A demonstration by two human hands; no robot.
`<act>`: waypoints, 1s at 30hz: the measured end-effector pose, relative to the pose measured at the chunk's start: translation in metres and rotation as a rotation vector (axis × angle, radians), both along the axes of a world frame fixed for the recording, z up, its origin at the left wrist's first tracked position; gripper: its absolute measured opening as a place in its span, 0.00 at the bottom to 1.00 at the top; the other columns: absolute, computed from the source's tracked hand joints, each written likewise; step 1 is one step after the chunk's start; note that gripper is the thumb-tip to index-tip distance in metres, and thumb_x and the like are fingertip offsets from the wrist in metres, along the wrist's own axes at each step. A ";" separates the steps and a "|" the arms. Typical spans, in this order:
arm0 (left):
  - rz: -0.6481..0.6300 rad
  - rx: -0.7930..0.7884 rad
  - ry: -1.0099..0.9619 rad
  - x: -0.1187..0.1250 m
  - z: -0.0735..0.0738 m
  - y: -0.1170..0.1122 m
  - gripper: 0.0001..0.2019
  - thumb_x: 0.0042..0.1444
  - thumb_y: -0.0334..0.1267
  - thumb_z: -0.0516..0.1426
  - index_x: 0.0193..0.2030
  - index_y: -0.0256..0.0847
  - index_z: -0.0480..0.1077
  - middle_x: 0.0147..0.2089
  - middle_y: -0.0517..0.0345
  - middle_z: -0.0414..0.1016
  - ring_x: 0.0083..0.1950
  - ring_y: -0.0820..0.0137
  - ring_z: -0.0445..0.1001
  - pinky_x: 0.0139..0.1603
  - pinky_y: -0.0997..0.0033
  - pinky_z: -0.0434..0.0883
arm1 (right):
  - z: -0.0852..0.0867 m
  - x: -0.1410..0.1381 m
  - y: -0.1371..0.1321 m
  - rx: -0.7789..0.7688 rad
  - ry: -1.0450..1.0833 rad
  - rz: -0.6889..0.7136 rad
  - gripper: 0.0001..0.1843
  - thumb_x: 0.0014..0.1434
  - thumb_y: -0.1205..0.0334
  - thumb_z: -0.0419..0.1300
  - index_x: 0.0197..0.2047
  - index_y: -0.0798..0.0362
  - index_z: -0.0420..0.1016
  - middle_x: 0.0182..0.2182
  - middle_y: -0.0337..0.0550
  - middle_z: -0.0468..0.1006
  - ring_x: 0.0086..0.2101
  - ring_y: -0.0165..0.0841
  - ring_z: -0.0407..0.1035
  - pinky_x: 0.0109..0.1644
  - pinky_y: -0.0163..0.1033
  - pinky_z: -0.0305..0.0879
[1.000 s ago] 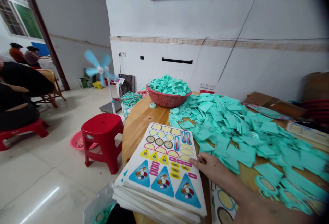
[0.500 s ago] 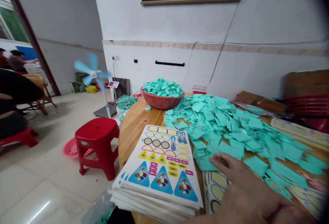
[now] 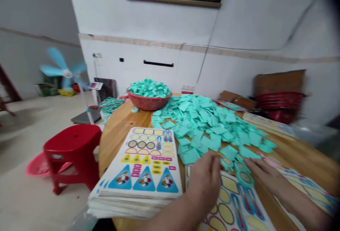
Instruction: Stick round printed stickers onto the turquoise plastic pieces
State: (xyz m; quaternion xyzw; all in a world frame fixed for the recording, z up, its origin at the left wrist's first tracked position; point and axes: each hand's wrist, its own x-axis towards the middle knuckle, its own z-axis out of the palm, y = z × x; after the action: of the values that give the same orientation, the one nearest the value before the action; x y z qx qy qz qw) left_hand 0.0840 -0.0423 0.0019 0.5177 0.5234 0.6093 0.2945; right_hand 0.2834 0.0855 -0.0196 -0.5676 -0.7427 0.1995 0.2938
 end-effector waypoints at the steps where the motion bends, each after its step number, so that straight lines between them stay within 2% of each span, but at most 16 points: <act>1: 0.032 0.004 -0.093 -0.004 0.001 0.003 0.14 0.61 0.42 0.45 0.42 0.41 0.69 0.33 0.54 0.75 0.35 0.69 0.72 0.39 0.70 0.66 | 0.002 0.009 0.002 -0.021 -0.007 -0.017 0.17 0.58 0.47 0.53 0.34 0.49 0.76 0.36 0.44 0.79 0.40 0.40 0.72 0.43 0.42 0.67; 5: 0.189 0.029 -0.412 -0.020 0.004 0.015 0.12 0.59 0.42 0.50 0.45 0.41 0.66 0.38 0.53 0.75 0.38 0.69 0.71 0.40 0.69 0.67 | -0.001 0.023 0.010 -0.012 -0.024 -0.025 0.19 0.53 0.44 0.52 0.29 0.49 0.74 0.30 0.42 0.79 0.36 0.41 0.71 0.37 0.39 0.65; 8: 0.284 0.016 -0.606 -0.027 0.002 0.020 0.13 0.55 0.43 0.54 0.45 0.41 0.66 0.41 0.52 0.74 0.41 0.69 0.71 0.40 0.69 0.66 | -0.011 0.019 0.016 0.000 -0.047 0.034 0.20 0.53 0.44 0.51 0.21 0.50 0.68 0.20 0.37 0.71 0.27 0.35 0.66 0.30 0.36 0.61; 10: 0.319 0.014 -0.683 -0.029 0.000 0.023 0.14 0.53 0.44 0.56 0.45 0.41 0.66 0.43 0.53 0.72 0.43 0.69 0.71 0.41 0.69 0.66 | -0.016 0.015 0.016 0.000 -0.065 0.066 0.20 0.53 0.45 0.51 0.19 0.50 0.64 0.18 0.35 0.66 0.24 0.33 0.63 0.28 0.35 0.58; 12: 0.336 0.027 -0.718 -0.032 -0.001 0.026 0.16 0.51 0.44 0.57 0.45 0.41 0.65 0.43 0.54 0.71 0.43 0.69 0.70 0.41 0.70 0.66 | -0.018 0.010 0.013 -0.001 -0.090 0.076 0.19 0.52 0.44 0.52 0.21 0.50 0.65 0.19 0.35 0.66 0.25 0.33 0.63 0.29 0.36 0.58; 14: 0.349 0.034 -0.753 -0.035 -0.002 0.029 0.17 0.49 0.43 0.59 0.45 0.42 0.64 0.43 0.56 0.69 0.43 0.70 0.69 0.41 0.71 0.66 | -0.019 0.008 0.005 -0.003 -0.122 0.048 0.19 0.50 0.42 0.54 0.27 0.51 0.70 0.24 0.38 0.69 0.29 0.35 0.66 0.33 0.37 0.61; 16: 0.357 0.025 -0.778 -0.036 -0.002 0.030 0.18 0.47 0.41 0.60 0.45 0.42 0.65 0.42 0.57 0.69 0.42 0.71 0.69 0.41 0.71 0.65 | -0.021 0.008 -0.004 -0.009 -0.157 -0.017 0.23 0.48 0.40 0.57 0.36 0.52 0.72 0.32 0.43 0.72 0.36 0.39 0.67 0.39 0.40 0.62; 19: 0.343 0.006 -0.787 -0.036 -0.002 0.030 0.19 0.46 0.41 0.61 0.45 0.41 0.66 0.42 0.57 0.69 0.43 0.71 0.69 0.41 0.71 0.64 | -0.028 0.011 -0.015 -0.028 -0.200 -0.104 0.31 0.45 0.39 0.59 0.46 0.54 0.68 0.41 0.50 0.71 0.43 0.43 0.67 0.43 0.42 0.62; 25: 0.287 -0.041 -0.760 -0.034 -0.003 0.028 0.20 0.44 0.44 0.63 0.43 0.40 0.68 0.42 0.55 0.71 0.42 0.69 0.70 0.41 0.69 0.65 | -0.042 0.023 -0.019 -0.074 -0.265 -0.144 0.16 0.50 0.45 0.56 0.32 0.50 0.65 0.28 0.40 0.73 0.30 0.36 0.68 0.33 0.39 0.62; 30: 0.290 -0.055 -0.776 -0.034 -0.003 0.030 0.22 0.39 0.44 0.65 0.42 0.40 0.68 0.40 0.55 0.72 0.41 0.68 0.70 0.39 0.69 0.64 | -0.037 0.054 -0.023 -0.051 -0.298 -0.170 0.15 0.47 0.49 0.57 0.34 0.51 0.69 0.34 0.45 0.75 0.36 0.40 0.70 0.39 0.41 0.63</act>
State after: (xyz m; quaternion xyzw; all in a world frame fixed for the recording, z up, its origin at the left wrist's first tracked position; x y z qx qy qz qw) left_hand 0.0499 -0.0122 -0.0012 0.1625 0.4573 0.7802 0.3948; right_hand 0.3373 0.0622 -0.0562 -0.6591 -0.7219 0.1066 0.1817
